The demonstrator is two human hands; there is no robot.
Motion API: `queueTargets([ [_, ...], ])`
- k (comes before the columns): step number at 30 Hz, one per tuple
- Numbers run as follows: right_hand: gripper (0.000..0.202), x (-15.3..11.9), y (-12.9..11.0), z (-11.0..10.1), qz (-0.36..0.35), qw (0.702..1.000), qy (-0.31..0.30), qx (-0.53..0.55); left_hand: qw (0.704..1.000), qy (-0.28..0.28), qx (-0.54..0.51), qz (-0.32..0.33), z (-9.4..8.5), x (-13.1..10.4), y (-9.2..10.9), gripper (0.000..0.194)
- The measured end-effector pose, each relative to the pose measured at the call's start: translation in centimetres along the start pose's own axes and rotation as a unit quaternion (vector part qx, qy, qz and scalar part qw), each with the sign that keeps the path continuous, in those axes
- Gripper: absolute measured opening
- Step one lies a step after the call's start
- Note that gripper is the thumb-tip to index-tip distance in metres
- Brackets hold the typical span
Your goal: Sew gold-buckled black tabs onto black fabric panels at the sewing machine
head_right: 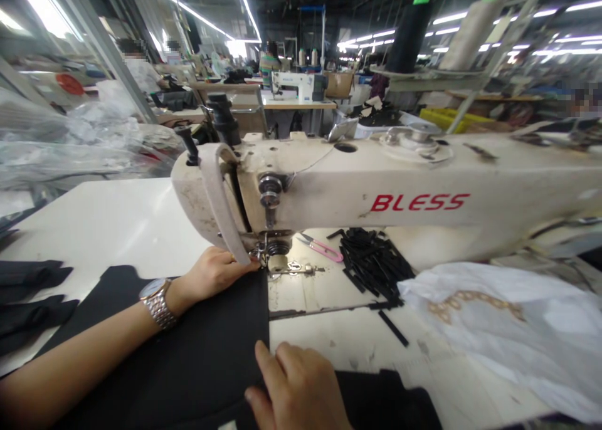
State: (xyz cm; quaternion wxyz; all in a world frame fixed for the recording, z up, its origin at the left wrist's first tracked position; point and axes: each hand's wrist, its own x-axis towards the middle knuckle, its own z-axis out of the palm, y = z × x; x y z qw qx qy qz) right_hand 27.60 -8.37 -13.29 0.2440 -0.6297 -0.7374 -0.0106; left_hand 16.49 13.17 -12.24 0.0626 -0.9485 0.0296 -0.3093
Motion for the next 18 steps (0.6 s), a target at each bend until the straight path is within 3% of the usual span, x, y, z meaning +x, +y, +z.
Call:
queueTargets([
  [18,0.031,0.01,0.00,0.29,-0.011,0.999,0.017,-0.028,1.000,-0.001,-0.020,-0.017,0.13,-0.02,-0.10,0.028],
])
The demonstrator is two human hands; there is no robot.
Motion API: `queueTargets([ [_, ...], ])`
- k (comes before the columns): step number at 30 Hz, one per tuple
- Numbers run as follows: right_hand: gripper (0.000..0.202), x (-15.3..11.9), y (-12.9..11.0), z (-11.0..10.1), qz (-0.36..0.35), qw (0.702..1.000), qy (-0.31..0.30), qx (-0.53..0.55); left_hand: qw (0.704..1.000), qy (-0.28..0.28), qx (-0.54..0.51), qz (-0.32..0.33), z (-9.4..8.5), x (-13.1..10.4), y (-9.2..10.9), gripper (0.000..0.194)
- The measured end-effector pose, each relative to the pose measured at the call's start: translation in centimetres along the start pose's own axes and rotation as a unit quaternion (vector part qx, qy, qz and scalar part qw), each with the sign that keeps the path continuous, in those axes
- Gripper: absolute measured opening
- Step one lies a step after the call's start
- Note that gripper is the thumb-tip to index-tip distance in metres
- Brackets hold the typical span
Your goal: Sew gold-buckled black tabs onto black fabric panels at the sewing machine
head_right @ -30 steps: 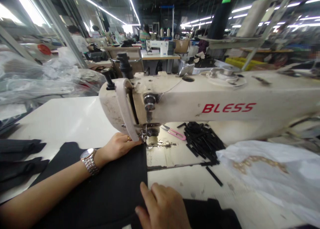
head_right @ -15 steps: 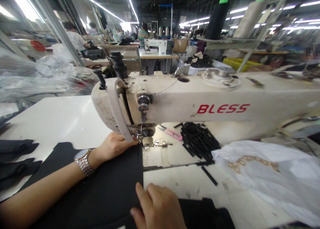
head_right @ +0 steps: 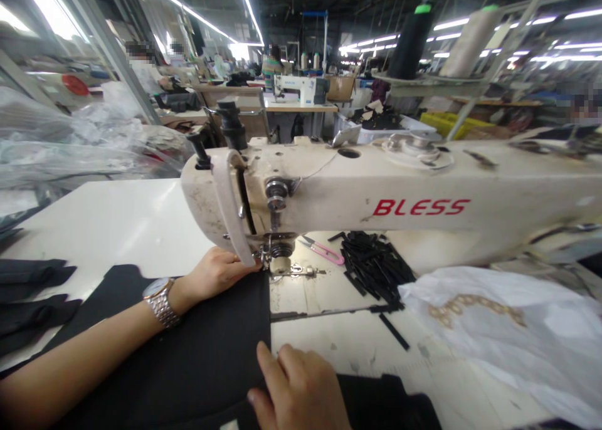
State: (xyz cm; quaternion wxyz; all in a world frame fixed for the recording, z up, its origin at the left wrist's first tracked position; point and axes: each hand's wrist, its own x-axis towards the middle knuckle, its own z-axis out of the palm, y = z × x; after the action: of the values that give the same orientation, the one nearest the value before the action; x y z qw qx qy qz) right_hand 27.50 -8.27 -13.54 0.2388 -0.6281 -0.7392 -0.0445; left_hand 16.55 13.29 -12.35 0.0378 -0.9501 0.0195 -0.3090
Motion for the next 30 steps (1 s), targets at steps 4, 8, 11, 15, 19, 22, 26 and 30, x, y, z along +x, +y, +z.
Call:
queueTargets([
  [4,0.030,0.0,-0.2,-0.2,0.008,1.000,0.001,0.010,1.000,0.003,-0.005,0.002,0.1,-0.1,0.1,0.024],
  [8,0.032,0.1,-0.2,-0.3,0.013,1.000,0.004,0.019,1.000,-0.003,-0.012,0.003,0.2,-0.3,0.0,0.023],
  [11,0.036,0.2,-0.2,-0.4,0.011,1.000,0.007,0.014,1.000,-0.013,-0.017,-0.005,0.3,-0.3,-0.2,0.023],
  [15,0.032,-0.2,0.2,-0.3,0.014,1.000,0.001,0.027,0.999,-0.033,-0.024,-0.014,0.2,-0.1,-0.2,0.023],
  [19,0.039,-0.5,0.3,0.3,0.083,0.994,-0.001,0.071,0.998,-0.042,-0.034,-0.021,-0.4,-0.3,-0.1,0.024],
  [22,0.048,0.3,-0.5,1.1,0.092,0.989,-0.027,0.114,0.998,-0.048,-0.046,-0.020,-1.1,-1.2,-0.4,0.025],
  [26,0.048,2.5,-3.0,2.3,0.096,0.977,-0.057,0.181,0.996,-0.060,-0.051,-0.037,-2.3,-3.3,-1.0,0.026],
  [30,0.031,5.2,-5.8,1.6,0.134,0.927,-0.042,0.349,0.990,-0.100,-0.083,-0.057,-4.3,-4.7,-0.6,0.022],
])
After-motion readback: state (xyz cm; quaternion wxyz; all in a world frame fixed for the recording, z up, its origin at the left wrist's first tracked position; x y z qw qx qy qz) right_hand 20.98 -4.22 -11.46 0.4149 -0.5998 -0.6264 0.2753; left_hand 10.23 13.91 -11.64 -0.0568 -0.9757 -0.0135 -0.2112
